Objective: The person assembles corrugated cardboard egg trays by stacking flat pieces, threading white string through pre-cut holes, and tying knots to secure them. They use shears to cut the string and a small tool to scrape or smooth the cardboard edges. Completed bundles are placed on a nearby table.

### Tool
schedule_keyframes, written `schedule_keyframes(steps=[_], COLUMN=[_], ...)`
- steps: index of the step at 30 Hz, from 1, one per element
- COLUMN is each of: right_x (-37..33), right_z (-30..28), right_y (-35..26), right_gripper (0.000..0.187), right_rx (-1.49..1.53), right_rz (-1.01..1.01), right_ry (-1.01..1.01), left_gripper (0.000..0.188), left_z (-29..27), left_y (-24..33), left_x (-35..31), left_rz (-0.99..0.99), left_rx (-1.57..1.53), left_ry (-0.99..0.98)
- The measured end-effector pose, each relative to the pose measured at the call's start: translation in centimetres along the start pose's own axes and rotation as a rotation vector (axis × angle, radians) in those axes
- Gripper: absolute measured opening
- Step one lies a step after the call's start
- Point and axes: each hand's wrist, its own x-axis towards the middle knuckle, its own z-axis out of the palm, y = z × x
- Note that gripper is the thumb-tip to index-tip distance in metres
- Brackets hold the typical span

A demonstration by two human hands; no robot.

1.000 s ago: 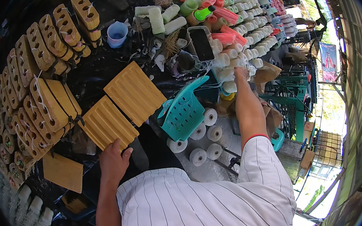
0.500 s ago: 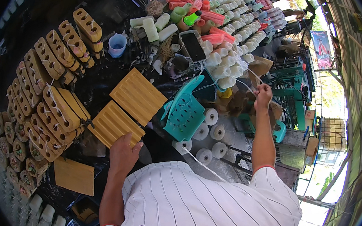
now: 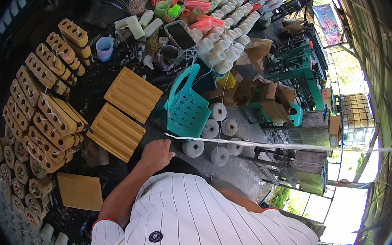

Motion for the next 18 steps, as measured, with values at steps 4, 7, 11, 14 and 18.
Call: schedule_keyframes(steps=[4, 7, 11, 14, 18], right_x=[-4.2, -11.0, -21.0, -23.9, -21.0], right_z=[-1.7, -17.3, -30.9, -35.7, -38.1], right_y=[2.4, -7.2, -7.8, -3.4, -1.6], right_gripper=[0.024, 0.014, 0.004, 0.004, 0.009], right_rx=[0.037, 0.271, 0.356, 0.318, 0.448], right_rz=[-0.163, -0.511, -0.601, -0.638, -0.906], right_ry=[-0.1, 0.084, 0.49, 0.668, 0.755], left_gripper=[0.062, 0.081, 0.061, 0.036, 0.025], left_z=[5.2, 8.6, 6.1, -1.0, -9.3], left_y=[5.7, 12.2, 19.5, 23.6, 28.5], left_x=[2.4, 4.8, 8.4, 7.9, 5.5], left_rz=[0.52, 0.883, 0.452, 0.443, 0.55], left_rx=[-0.12, -0.41, -0.925, -0.988, -0.955], left_ry=[0.025, 0.158, -0.549, -0.397, -0.159])
